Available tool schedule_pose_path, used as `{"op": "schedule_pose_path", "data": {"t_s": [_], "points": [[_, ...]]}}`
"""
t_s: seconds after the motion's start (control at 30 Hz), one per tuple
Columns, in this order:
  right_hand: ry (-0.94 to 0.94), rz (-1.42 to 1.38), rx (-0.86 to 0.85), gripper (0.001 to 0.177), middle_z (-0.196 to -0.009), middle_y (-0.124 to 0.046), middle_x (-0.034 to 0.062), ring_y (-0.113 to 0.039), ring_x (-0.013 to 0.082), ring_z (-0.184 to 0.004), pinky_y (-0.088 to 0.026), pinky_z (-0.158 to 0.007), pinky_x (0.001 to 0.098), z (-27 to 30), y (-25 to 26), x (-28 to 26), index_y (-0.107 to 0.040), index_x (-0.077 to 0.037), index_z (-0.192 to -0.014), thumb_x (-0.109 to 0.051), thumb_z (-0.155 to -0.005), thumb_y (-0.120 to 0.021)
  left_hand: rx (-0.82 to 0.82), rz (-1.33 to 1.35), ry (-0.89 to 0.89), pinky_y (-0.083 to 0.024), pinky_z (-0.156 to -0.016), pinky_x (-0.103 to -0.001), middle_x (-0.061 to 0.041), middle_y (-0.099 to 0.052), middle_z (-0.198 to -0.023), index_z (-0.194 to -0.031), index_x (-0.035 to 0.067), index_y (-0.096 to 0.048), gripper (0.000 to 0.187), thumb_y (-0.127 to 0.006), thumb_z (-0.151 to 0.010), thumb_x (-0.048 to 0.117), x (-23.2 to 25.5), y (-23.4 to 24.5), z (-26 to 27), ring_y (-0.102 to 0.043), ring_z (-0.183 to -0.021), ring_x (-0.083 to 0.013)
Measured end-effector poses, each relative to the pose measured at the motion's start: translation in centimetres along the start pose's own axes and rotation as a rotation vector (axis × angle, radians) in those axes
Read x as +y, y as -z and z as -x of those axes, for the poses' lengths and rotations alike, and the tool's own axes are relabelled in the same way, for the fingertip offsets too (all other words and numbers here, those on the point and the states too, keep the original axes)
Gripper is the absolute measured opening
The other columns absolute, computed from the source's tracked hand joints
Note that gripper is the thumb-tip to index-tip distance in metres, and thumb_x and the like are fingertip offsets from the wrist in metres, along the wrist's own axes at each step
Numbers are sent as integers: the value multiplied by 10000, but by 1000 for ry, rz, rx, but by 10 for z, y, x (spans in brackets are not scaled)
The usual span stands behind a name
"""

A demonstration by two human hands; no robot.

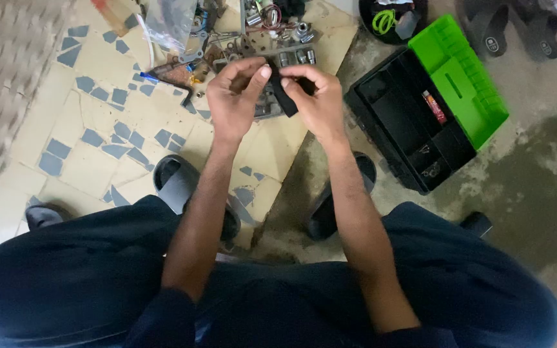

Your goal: Organizing and sorting various mechanical engine components into a toolbox on the floor

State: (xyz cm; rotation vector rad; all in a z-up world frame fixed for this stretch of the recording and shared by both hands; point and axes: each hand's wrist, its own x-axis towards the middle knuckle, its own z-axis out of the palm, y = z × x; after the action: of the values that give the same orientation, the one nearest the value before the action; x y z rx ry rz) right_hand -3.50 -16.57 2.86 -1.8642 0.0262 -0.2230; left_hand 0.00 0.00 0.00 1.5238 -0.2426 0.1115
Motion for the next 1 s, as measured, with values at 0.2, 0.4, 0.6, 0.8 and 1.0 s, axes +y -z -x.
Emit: {"op": "schedule_pose_path", "data": {"t_s": [0.2,0.4,0.6,0.8,1.0], "points": [[40,83,-46,114,-1063,-795,61,-749,175,-1012,-580,-947,316,2,3,-6,-775,-79,-1060,-63,-959,-722,-10,-40,-26,-492,-586,-218,-45,-767,-945,-1101,71,-770,206,-767,-999,249,7,1,0,-628,-730,-75],[24,75,-79,135,-1035,-798,36,-733,127,-963,-561,-873,273,0,3,-1,-789,-75,-1061,-97,-953,-713,-27,26,1,-619,-756,-282,-62,-770,-1014,-1095,67,-752,195,-757,-996,236,1,-2,1,-729,-926,-141],[101,-12,-23,176,-1142,-768,122,-743,245,-1093,-614,-964,352,5,3,-16,-743,-41,-1166,-119,-1016,-691,-40,65,22,-596,-718,-249,-67,-775,-984,-1106,56,-742,198,-754,-998,221,2,-5,1,-712,-863,-114],[20,40,-81,187,-1117,-786,101,-779,205,-996,-665,-818,294,1,15,3,-755,-102,-1128,-41,-952,-740,-35,256,88,-577,-755,-261,-43,-754,-958,-1086,43,-723,160,-740,-1004,178,-21,-3,-3,-678,-796,-118],[27,-327,346,189,-1031,-737,85,-685,154,-937,-588,-850,282,-5,4,18,-710,-21,-1154,-69,-972,-729,-115,434,250,-651,-752,-324,-56,-714,-899,-1094,94,-629,212,-747,-985,233,-6,-8,0,-753,-800,-203]]}}
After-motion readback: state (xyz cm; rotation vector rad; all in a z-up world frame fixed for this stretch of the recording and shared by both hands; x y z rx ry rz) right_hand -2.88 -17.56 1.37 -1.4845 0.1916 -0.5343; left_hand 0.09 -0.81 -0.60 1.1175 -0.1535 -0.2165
